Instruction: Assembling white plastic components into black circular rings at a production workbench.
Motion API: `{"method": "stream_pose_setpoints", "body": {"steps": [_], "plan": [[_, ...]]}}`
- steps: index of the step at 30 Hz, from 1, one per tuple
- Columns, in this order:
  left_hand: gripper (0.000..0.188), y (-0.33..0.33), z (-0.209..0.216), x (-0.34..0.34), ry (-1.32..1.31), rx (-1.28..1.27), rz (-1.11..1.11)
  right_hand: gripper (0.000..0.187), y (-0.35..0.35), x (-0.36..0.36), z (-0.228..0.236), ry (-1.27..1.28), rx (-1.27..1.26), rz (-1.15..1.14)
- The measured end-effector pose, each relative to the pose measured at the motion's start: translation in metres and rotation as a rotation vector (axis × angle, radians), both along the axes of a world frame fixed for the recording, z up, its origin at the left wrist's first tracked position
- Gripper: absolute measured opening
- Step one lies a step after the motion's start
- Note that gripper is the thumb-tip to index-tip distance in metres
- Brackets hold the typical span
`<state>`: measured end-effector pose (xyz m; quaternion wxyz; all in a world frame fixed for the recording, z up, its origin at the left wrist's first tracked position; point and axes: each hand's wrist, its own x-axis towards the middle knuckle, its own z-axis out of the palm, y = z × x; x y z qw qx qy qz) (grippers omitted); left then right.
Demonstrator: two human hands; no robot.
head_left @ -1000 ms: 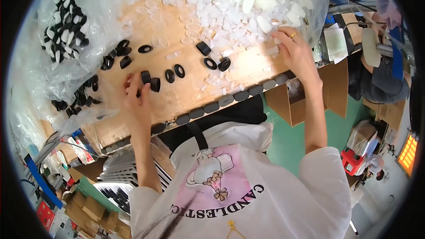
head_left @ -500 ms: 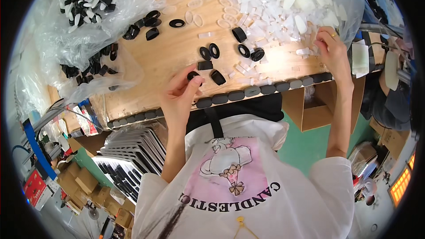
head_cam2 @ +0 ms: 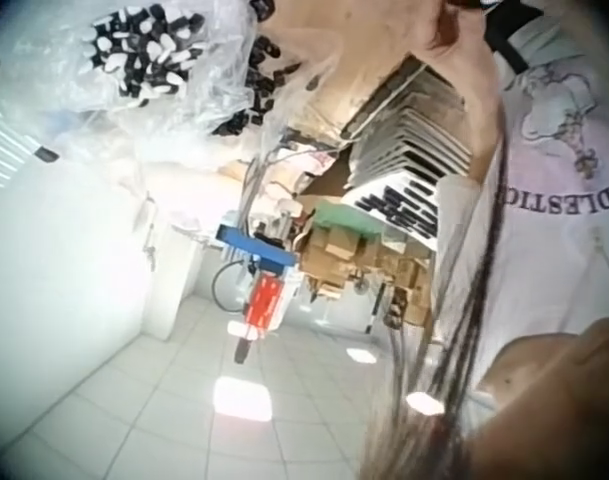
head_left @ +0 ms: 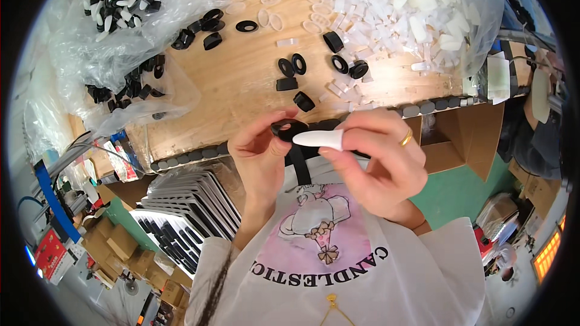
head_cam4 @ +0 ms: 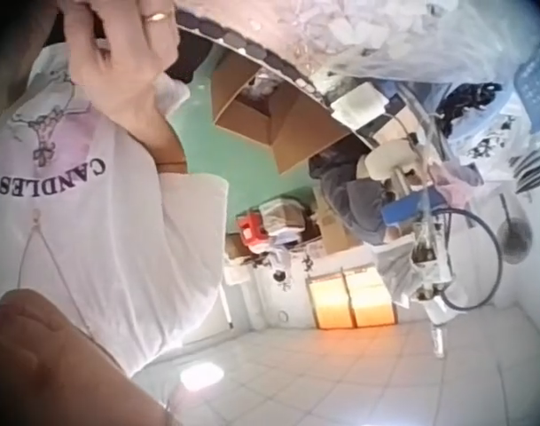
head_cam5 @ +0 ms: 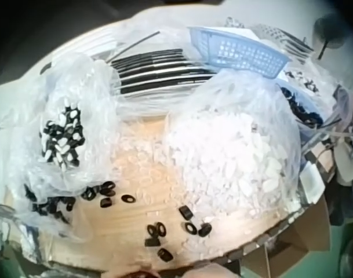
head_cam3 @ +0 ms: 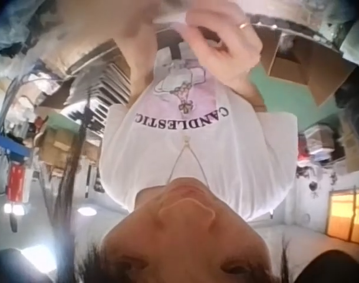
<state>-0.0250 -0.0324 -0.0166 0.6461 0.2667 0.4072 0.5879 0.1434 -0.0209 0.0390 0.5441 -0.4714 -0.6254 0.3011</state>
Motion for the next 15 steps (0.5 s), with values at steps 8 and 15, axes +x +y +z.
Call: {"method": "stream_pose_setpoints", "body": {"steps": [8, 15], "plan": [[0.039, -0.008, 0.008, 0.005, 0.051, 0.111, 0.057, 0.028, 0.000, -0.013, -0.007, -0.058, 0.154, -0.027], [0.037, -0.009, 0.011, 0.011, 0.169, 0.140, 0.095, 0.028, -0.001, -0.012, -0.005, -0.068, 0.166, -0.016]]}}
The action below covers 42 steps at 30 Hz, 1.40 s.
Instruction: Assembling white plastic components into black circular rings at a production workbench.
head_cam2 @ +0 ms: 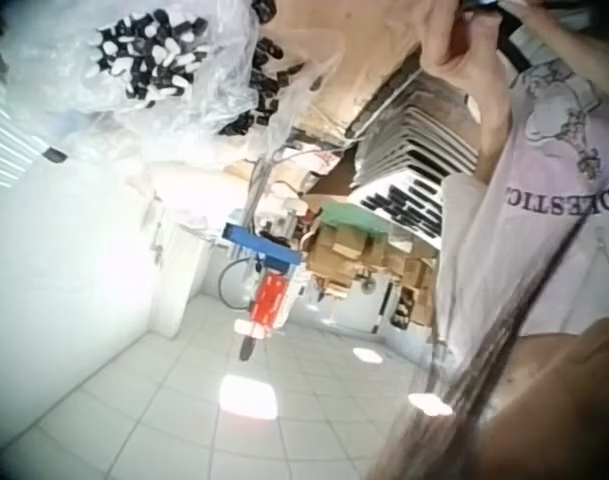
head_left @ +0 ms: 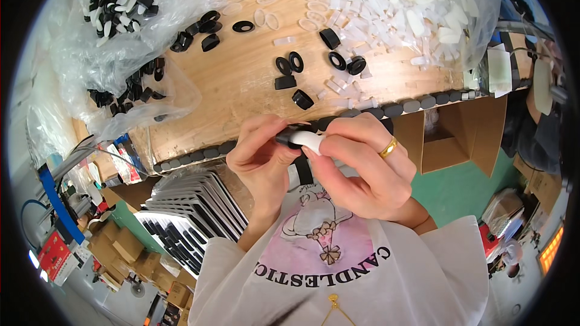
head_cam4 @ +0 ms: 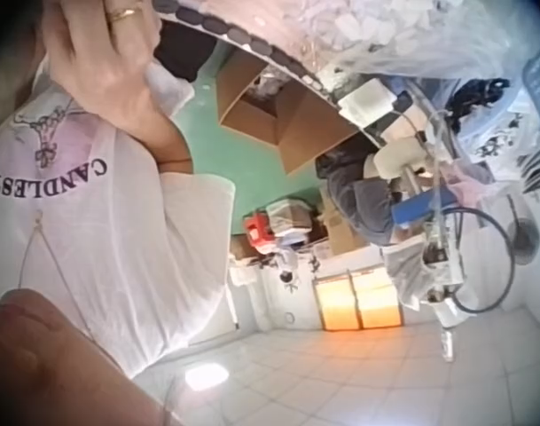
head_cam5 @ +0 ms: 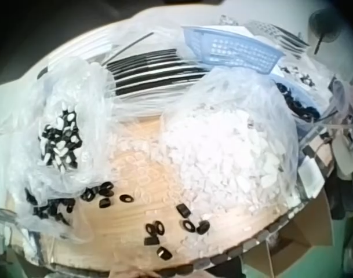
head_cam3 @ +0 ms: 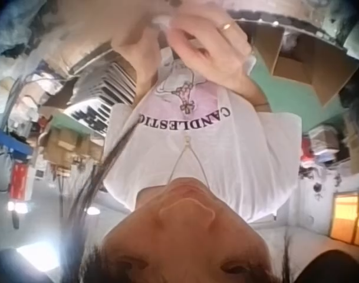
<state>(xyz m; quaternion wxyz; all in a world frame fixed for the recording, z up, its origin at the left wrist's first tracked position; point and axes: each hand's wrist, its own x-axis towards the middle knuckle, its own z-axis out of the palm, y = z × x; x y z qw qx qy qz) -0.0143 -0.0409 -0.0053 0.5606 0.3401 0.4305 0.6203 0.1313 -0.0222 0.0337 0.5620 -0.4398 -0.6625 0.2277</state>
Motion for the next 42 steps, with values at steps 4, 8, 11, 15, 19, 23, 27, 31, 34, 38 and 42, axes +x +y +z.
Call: {"method": "stream_pose_setpoints", "body": {"steps": [4, 8, 11, 15, 19, 23, 27, 31, 34, 38, 42], "plan": [[0.038, 0.001, 0.000, 0.003, 0.084, 0.054, -0.013, 0.027, 0.000, 0.003, 0.001, -0.007, -0.020, -0.002], [0.039, -0.002, -0.005, -0.003, 0.219, 0.013, 0.013, 0.026, 0.002, 0.006, 0.007, 0.049, -0.127, 0.045], [0.038, -0.001, 0.001, -0.002, 0.161, -0.053, 0.028, 0.024, 0.007, 0.011, 0.010, 0.068, -0.388, 0.141], [0.037, 0.000, 0.004, -0.002, 0.173, -0.092, -0.015, 0.022, 0.003, 0.018, -0.002, 0.327, -0.541, 0.211], [0.037, 0.003, 0.001, -0.001, 0.160, -0.035, 0.013, 0.023, 0.000, 0.019, -0.001, 0.269, -0.444, 0.108], [0.036, 0.002, 0.005, -0.001, 0.131, -0.047, -0.012, 0.026, -0.003, 0.016, -0.002, 0.136, -0.269, 0.034], [0.035, -0.002, -0.002, -0.006, 0.175, -0.047, -0.017, 0.026, -0.002, 0.013, -0.004, 0.106, -0.182, 0.033], [0.034, -0.002, 0.000, -0.002, 0.015, -0.010, -0.037, 0.028, -0.001, 0.006, -0.001, -0.009, 0.032, -0.043], [0.033, 0.001, 0.002, -0.002, -0.052, 0.027, -0.056, 0.030, 0.001, 0.005, -0.004, 0.004, 0.054, -0.032], [0.034, 0.000, 0.000, -0.003, -0.026, 0.022, -0.047, 0.030, 0.001, 0.006, -0.005, -0.024, 0.062, -0.025], [0.035, -0.001, -0.002, -0.005, 0.046, 0.014, -0.034, 0.031, -0.002, 0.009, 0.000, -0.084, 0.022, -0.028]]}}
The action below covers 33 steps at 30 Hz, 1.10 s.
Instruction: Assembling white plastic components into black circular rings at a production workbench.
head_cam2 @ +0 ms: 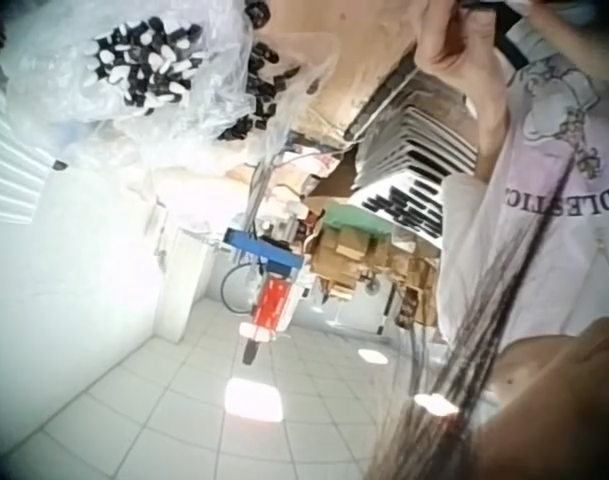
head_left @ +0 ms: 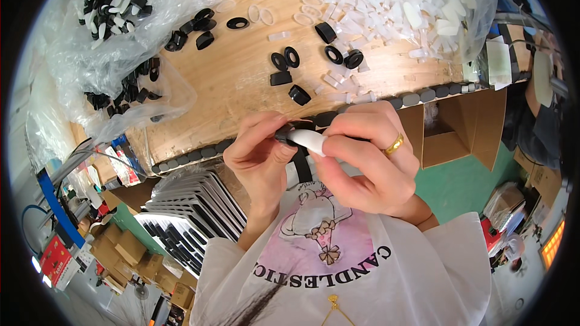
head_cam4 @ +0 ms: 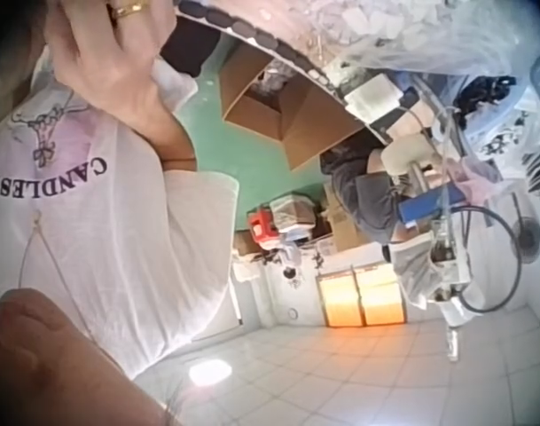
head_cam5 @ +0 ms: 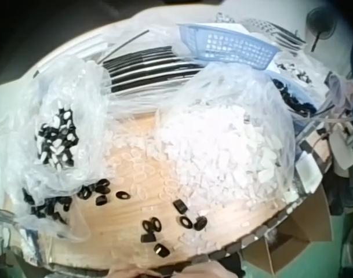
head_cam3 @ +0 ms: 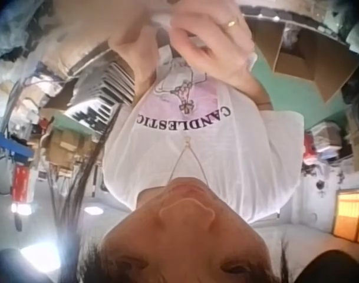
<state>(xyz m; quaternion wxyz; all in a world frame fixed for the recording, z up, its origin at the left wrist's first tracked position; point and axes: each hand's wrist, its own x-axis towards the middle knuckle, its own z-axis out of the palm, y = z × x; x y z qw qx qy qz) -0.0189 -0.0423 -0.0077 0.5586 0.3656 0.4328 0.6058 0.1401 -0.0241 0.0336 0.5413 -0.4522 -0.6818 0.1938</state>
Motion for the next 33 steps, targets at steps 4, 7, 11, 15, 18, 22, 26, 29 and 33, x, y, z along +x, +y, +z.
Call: {"method": "stream_pose_setpoints", "body": {"steps": [4, 7, 11, 15, 18, 22, 26, 29, 33], "plan": [[0.038, 0.000, 0.002, 0.002, -0.046, -0.045, 0.007, 0.032, -0.001, 0.001, 0.000, -0.046, 0.028, -0.006], [0.039, -0.001, -0.002, 0.000, -0.026, -0.026, -0.006, 0.033, -0.003, 0.000, -0.002, -0.058, 0.060, -0.027], [0.040, -0.001, 0.001, 0.003, -0.046, -0.026, -0.009, 0.031, -0.004, -0.005, -0.005, -0.005, 0.060, -0.035], [0.039, -0.001, 0.001, 0.001, -0.016, -0.039, 0.011, 0.027, 0.001, -0.001, -0.004, 0.168, -0.055, 0.078], [0.038, 0.000, 0.000, 0.000, -0.009, -0.005, -0.038, 0.027, 0.004, 0.003, -0.002, 0.180, -0.088, 0.089], [0.037, 0.001, 0.005, 0.000, -0.010, 0.013, -0.089, 0.024, 0.006, 0.006, 0.002, 0.222, -0.210, 0.169], [0.036, 0.001, 0.005, 0.000, 0.005, -0.006, -0.085, 0.022, 0.003, 0.006, 0.002, 0.268, -0.327, 0.081], [0.035, 0.002, 0.002, -0.001, -0.005, 0.019, -0.076, 0.022, 0.003, 0.006, 0.001, 0.261, -0.325, 0.082], [0.035, 0.001, 0.000, -0.001, -0.056, 0.009, -0.070, 0.023, 0.005, 0.004, 0.001, 0.223, -0.154, 0.123]]}}
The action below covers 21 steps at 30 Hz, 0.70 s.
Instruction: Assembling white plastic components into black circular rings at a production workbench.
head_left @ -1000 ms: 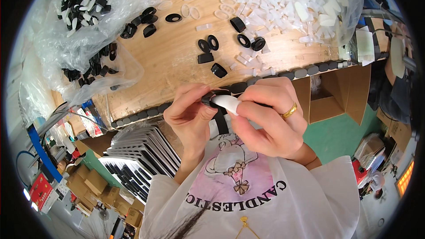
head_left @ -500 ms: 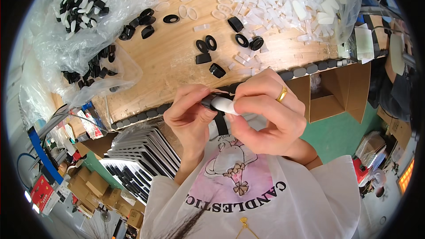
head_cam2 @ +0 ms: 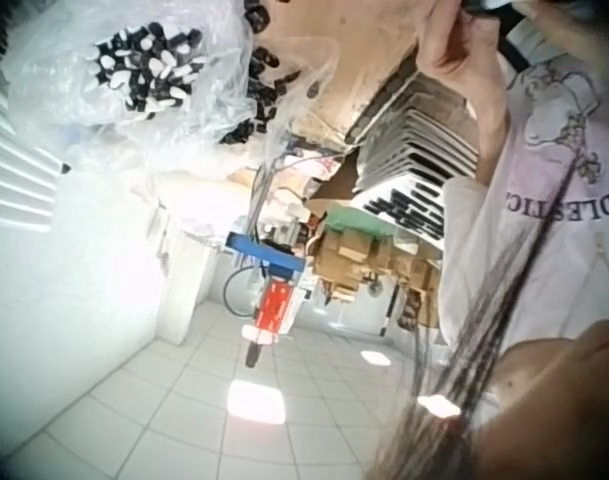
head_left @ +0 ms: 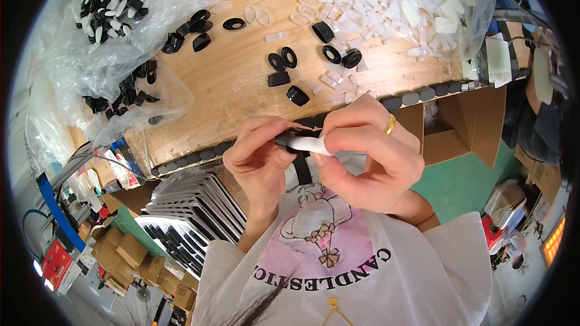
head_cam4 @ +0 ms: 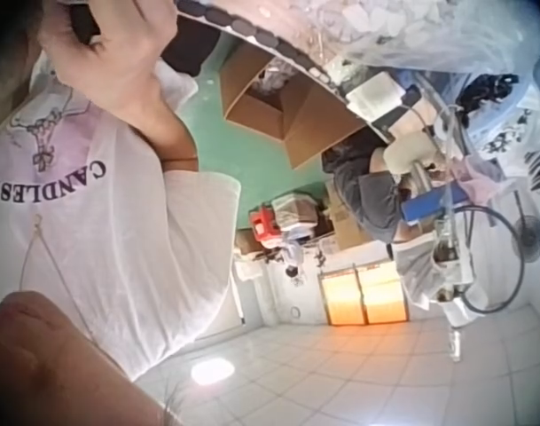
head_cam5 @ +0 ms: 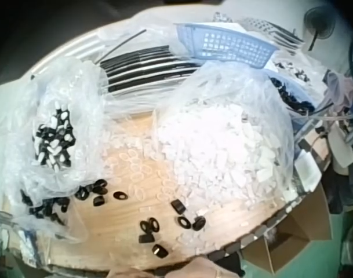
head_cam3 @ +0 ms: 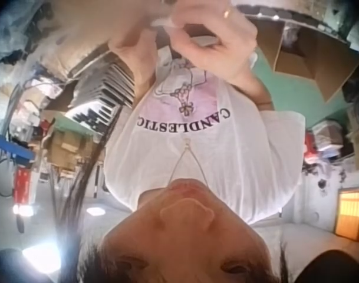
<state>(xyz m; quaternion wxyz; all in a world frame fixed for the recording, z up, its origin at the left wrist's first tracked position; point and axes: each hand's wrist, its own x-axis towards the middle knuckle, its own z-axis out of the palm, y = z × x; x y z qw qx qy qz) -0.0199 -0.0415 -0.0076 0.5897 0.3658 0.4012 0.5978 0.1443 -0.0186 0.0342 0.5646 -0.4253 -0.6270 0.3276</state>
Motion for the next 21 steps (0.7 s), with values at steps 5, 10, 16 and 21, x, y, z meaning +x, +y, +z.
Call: {"method": "stream_pose_setpoints", "body": {"steps": [5, 10, 16, 21], "plan": [[0.036, 0.0005, 0.0014, -0.0002, -0.035, 0.021, -0.020, 0.023, -0.0011, -0.0017, -0.0021, 0.007, 0.023, -0.014], [0.036, -0.0010, 0.0022, 0.0003, -0.026, 0.015, -0.017, 0.024, -0.0028, -0.0022, -0.0027, -0.096, 0.106, -0.090], [0.037, -0.0001, 0.0007, 0.0002, -0.013, 0.031, -0.041, 0.027, -0.0042, -0.0046, -0.0024, -0.041, 0.097, -0.081], [0.037, -0.0014, 0.0003, -0.0001, 0.008, 0.036, -0.037, 0.029, -0.0041, -0.0042, -0.0023, 0.011, 0.062, -0.047]]}}
